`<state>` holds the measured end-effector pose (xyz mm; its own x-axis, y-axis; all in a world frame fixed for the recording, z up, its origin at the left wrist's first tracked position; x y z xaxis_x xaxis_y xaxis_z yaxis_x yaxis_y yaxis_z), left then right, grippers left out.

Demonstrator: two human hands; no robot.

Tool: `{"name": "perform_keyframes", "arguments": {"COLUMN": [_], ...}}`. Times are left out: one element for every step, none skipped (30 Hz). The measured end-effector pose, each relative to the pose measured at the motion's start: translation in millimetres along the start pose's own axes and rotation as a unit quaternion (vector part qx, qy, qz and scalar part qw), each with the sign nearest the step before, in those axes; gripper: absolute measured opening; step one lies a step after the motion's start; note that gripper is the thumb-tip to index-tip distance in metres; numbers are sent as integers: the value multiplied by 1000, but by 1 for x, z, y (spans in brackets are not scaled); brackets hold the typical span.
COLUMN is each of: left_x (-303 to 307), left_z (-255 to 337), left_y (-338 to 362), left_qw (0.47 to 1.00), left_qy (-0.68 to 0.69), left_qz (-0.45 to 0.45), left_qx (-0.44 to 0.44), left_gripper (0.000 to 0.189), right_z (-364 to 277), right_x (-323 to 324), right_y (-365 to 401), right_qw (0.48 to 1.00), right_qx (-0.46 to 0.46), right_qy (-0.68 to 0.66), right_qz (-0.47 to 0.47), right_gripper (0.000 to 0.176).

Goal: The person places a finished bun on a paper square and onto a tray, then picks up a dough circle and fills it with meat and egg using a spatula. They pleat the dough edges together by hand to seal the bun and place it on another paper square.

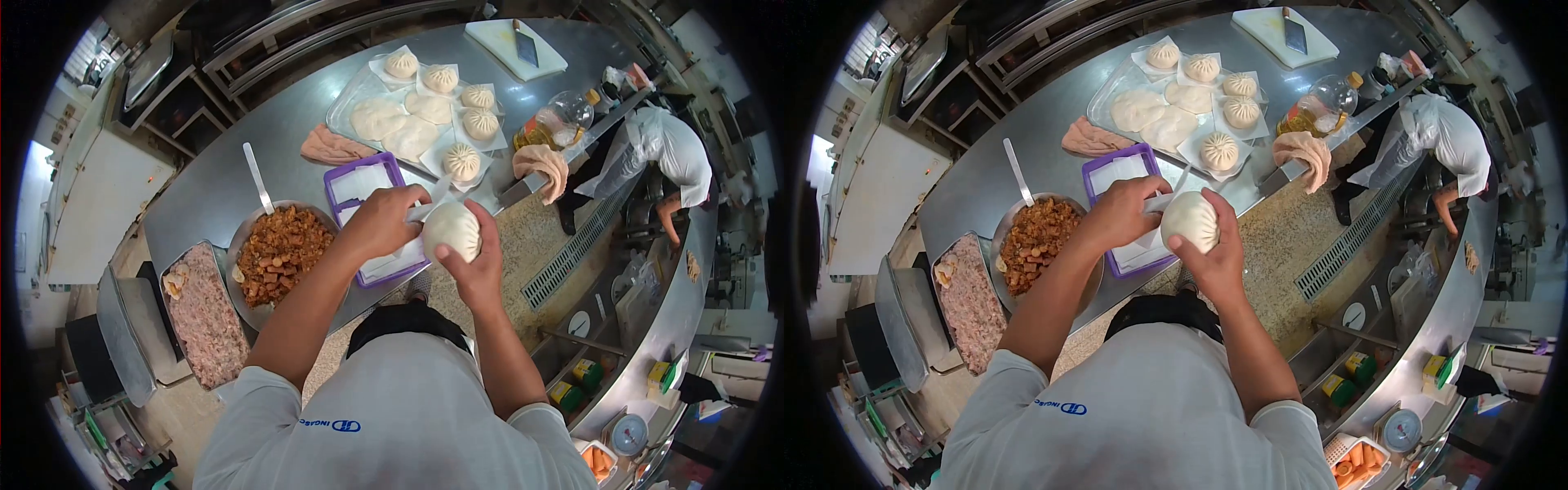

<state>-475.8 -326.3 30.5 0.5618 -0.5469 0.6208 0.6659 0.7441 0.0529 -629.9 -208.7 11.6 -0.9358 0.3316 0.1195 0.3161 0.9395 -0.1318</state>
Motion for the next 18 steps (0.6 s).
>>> {"name": "perform_keyframes", "arguments": {"left_x": [1, 5, 11, 15, 12, 5, 2, 0, -2, -5, -8, -11, -14, -16, -20, -24, -29, -34], "left_z": [2, 5, 8, 8, -2, -21, -28, -32, -31, -30, -30, -30, -30, -29, -27, -25, -24, -24], "left_y": [4, 8, 13, 17, 22, 28, 32, 37, 42, 47, 50, 52, 54, 56, 56, 57, 57, 56], "left_qw": [999, 999, 1000, 999, 999, 971, 893, 894, 840, 777, 775, 766, 755, 754, 739, 725, 723, 721], "left_qy": [9, 6, 4, 3, 2, 223, 431, 430, 525, 614, 616, 629, 642, 644, 660, 676, 678, 677], "left_qz": [32, 35, 27, 20, 22, 40, 57, 58, 65, 72, 72, 66, 60, 64, 56, 47, 50, 64], "left_qx": [-26, -24, 5, 35, 38, 79, 114, 114, 118, 120, 121, 119, 117, 116, 120, 125, 123, 137], "left_gripper": [39, 39, 41, 43, 43, 45, 47, 47, 45, 44, 44, 46, 49, 49, 50, 52, 52, 53], "right_z": [3, 2, -3, -5, -4, -2, -1, -1, -4, -8, -12, -21, -26, -23, -23, -24, -28, -30], "right_x": [0, 0, 0, 0, 1, 4, 6, 7, 8, 8, 8, 7, 5, 4, 1, -3, -4, -7], "right_y": [-5, -5, -4, -3, 0, 2, 3, 4, 6, 6, 6, 5, 4, 1, -4, -7, -9, -9], "right_qw": [996, 996, 1000, 998, 998, 993, 985, 985, 981, 977, 978, 988, 994, 994, 996, 987, 963, 962], "right_qx": [51, 53, 19, -16, -16, -27, -37, -37, -29, -21, -22, 7, 37, 37, 76, 115, 181, 182], "right_qy": [78, 75, 6, -62, -64, -116, -167, -168, -190, -210, -209, -154, -99, -98, -4, 89, 186, 187], "right_qz": [-11, -14, -11, -10, -13, -3, 7, 7, 0, -7, -8, -16, -26, -30, -50, -70, -73, -77], "right_gripper": [80, 80, 80, 81, 81, 81, 81, 81, 81, 81, 81, 81, 80, 80, 78, 77, 74, 74]}}
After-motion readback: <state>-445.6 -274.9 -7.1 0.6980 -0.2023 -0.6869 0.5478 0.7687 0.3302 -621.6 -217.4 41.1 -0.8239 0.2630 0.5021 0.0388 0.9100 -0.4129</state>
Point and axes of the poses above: each hand's wrist, its own y-axis away from the middle knuckle, its own x-axis out of the back of the hand, z = x × y, the point moved 2 cm from there along -y, towards the middle knuckle
